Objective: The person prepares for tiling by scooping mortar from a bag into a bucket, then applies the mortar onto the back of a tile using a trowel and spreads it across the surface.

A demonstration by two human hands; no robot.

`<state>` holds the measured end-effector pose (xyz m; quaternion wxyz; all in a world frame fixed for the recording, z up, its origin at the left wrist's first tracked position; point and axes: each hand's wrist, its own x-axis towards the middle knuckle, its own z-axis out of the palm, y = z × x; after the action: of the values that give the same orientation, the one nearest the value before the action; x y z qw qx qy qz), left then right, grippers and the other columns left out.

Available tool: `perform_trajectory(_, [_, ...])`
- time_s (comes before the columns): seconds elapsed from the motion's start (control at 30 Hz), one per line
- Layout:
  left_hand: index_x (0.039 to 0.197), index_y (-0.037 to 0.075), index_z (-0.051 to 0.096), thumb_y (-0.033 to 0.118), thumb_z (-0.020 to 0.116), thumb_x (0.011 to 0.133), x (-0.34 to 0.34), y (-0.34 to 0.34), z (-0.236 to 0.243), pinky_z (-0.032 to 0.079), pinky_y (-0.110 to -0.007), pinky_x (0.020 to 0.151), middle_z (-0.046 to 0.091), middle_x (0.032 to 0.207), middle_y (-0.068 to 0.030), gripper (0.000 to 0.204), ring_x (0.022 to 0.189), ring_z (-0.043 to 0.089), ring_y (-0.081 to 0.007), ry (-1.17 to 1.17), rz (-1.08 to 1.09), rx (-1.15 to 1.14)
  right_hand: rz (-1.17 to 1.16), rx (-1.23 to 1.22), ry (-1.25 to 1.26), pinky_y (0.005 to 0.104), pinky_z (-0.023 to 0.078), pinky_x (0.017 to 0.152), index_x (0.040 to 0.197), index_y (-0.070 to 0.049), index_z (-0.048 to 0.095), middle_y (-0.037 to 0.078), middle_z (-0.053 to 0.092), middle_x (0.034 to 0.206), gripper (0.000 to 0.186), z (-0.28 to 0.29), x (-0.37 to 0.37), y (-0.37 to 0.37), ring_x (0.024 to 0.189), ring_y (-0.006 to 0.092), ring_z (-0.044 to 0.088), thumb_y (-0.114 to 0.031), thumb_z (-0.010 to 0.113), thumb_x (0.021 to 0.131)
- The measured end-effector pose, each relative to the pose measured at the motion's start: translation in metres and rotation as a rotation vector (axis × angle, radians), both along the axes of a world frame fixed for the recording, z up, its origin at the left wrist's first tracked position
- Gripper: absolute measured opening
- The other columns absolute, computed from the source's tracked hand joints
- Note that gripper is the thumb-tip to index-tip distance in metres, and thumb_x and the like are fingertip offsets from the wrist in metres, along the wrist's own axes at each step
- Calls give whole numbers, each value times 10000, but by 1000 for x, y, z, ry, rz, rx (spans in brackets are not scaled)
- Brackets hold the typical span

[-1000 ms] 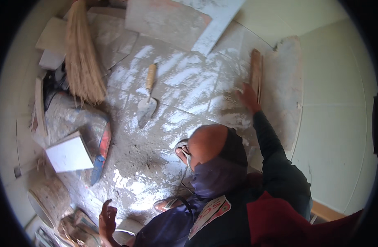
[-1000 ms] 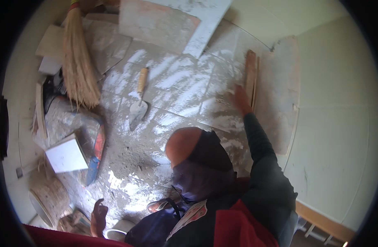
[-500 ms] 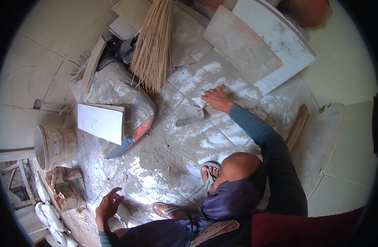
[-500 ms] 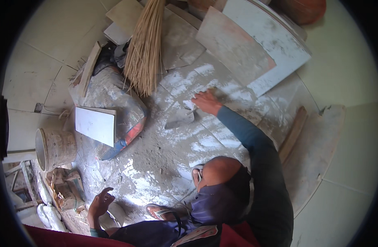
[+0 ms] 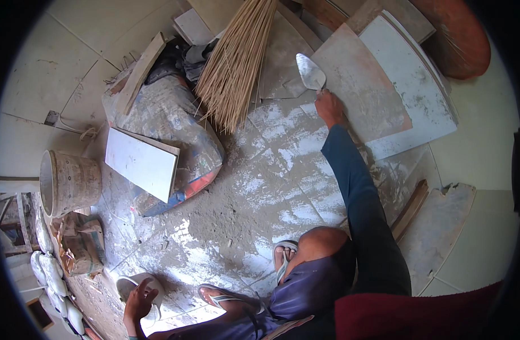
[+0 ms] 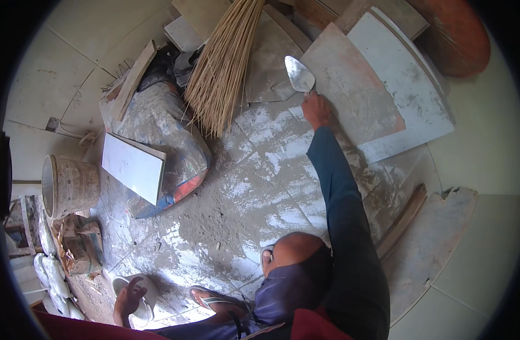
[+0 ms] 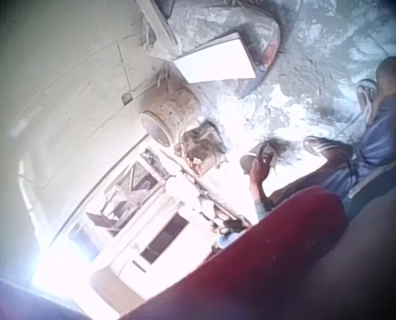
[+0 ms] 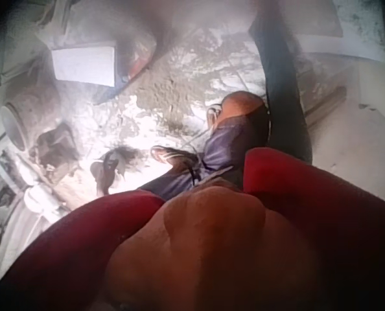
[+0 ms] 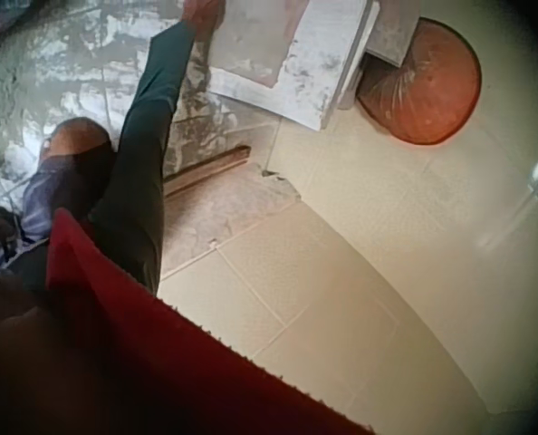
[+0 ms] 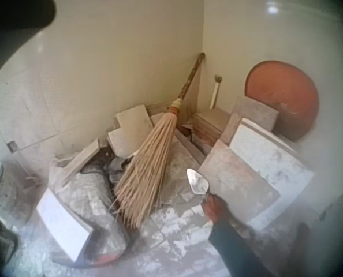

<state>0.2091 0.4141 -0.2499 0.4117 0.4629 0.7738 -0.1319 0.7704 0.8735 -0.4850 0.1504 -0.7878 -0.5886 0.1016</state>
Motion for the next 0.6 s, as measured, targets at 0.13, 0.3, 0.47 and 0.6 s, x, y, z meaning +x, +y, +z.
perform_trajectory(0.13, [1219,39,524,289,612,841,-9,-14,-4,496,-418,784,643,983,-246,462,899,639,-366,3,46,-9,135,12,-43,520,479,773,1034,-50,597,242,642,958,326,8,-8,16,905,444,600,-328,492,900])
perform_trajectory(0.3, [1216,32,523,280,610,842,-16,-25,-13,494,-417,782,645,969,-244,457,885,641,-363,7,43,-39,544,27,-49,498,481,744,953,-54,625,189,656,935,251,11,2,16,878,405,606,-277,548,867])
perform_trajectory(0.47, [1221,31,516,261,605,846,-9,-15,-2,493,-417,787,646,967,-244,450,888,642,-367,12,67,-24,771,167,-20,482,483,740,964,-56,634,181,653,940,238,19,17,-38,870,397,607,-261,557,870])
perform_trajectory(0.6, [1219,30,518,253,603,846,-5,-13,1,493,-412,790,646,972,-244,443,899,640,-369,17,75,7,418,183,-76,467,487,759,982,-61,647,209,646,972,251,24,33,-29,893,399,607,-269,548,883])
